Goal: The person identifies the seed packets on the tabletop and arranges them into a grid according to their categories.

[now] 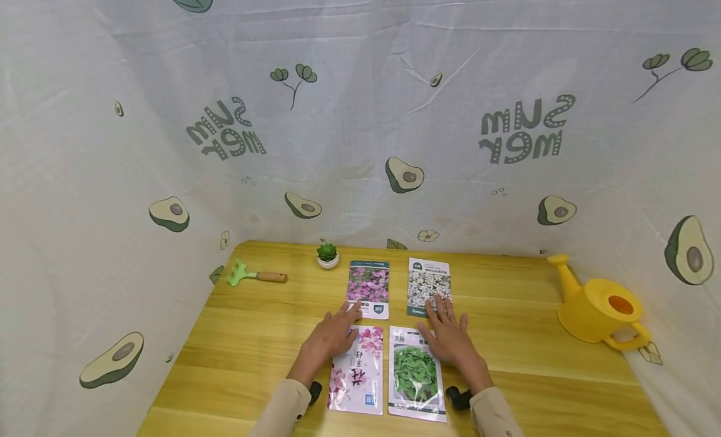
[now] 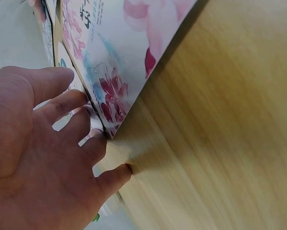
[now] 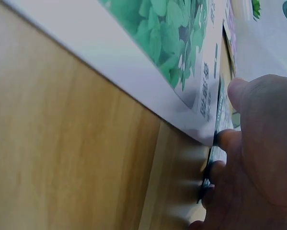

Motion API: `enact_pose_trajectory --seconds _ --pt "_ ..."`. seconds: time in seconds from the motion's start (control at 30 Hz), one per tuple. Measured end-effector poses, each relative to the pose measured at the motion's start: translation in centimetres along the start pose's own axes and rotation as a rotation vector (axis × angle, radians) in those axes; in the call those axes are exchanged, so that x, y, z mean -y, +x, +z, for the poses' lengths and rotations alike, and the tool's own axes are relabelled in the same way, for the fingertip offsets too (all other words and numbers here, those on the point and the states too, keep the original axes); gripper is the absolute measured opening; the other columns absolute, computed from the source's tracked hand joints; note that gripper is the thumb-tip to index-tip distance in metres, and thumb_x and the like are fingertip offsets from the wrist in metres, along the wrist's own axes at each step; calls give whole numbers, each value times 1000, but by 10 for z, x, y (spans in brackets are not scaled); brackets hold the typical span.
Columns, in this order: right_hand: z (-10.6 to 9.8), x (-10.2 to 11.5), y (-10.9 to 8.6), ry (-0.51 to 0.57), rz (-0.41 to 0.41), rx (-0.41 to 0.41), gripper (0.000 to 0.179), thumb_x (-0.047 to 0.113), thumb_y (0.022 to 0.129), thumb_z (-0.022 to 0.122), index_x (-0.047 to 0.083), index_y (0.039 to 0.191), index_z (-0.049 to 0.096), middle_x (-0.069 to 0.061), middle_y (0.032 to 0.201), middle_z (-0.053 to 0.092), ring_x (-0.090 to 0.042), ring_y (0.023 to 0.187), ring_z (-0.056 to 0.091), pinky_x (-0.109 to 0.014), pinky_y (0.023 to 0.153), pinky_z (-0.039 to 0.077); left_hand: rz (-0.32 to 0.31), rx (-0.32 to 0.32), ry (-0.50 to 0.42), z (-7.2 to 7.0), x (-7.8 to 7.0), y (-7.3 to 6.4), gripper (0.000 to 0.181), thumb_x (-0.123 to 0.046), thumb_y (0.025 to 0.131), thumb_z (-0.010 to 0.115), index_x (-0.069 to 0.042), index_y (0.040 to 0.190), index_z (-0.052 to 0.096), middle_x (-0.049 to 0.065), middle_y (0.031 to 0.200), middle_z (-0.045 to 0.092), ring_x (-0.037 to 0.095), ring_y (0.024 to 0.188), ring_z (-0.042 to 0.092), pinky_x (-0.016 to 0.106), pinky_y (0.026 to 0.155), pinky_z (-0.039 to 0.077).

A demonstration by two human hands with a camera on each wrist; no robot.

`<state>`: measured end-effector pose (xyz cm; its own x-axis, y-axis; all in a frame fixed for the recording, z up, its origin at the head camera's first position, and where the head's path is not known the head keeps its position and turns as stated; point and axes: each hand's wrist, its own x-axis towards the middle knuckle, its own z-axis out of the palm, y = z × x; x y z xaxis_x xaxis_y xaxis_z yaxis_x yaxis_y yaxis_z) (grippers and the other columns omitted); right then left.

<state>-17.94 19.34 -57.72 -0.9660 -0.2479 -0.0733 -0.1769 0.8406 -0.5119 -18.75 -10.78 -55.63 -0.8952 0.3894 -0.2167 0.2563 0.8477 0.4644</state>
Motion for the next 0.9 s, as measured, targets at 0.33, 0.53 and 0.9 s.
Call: enact_pose_trajectory --seconds 0.33,0.53,0.9 --pt "9 -4 1 39 -53 -58 76 48 113 48 -5 165 33 -34 174 15 -55 162 4 -87 117 -9 6 -14 1 -2 -2 0 48 -22 110 61 -11 157 56 5 176 35 32 163 28 63 130 25" --pt "17 -2 -1 13 -73 -82 74 49 113 48 -5 164 37 -35 173 20 -56 161 10 -90 116 -5 13 -21 12 0 -3 -2 47 -22 110 62 -10 155 58 6 175 36 34 163 30 64 129 27" --pt "17 16 0 -35 -43 -53 69 39 112 55 -3 164 38 -31 174 20 -54 161 13 -87 119 0 23 -48 35 2 -2 -4 46 -23 110 63 -10 154 59 5 174 37 32 162 32 64 128 29"
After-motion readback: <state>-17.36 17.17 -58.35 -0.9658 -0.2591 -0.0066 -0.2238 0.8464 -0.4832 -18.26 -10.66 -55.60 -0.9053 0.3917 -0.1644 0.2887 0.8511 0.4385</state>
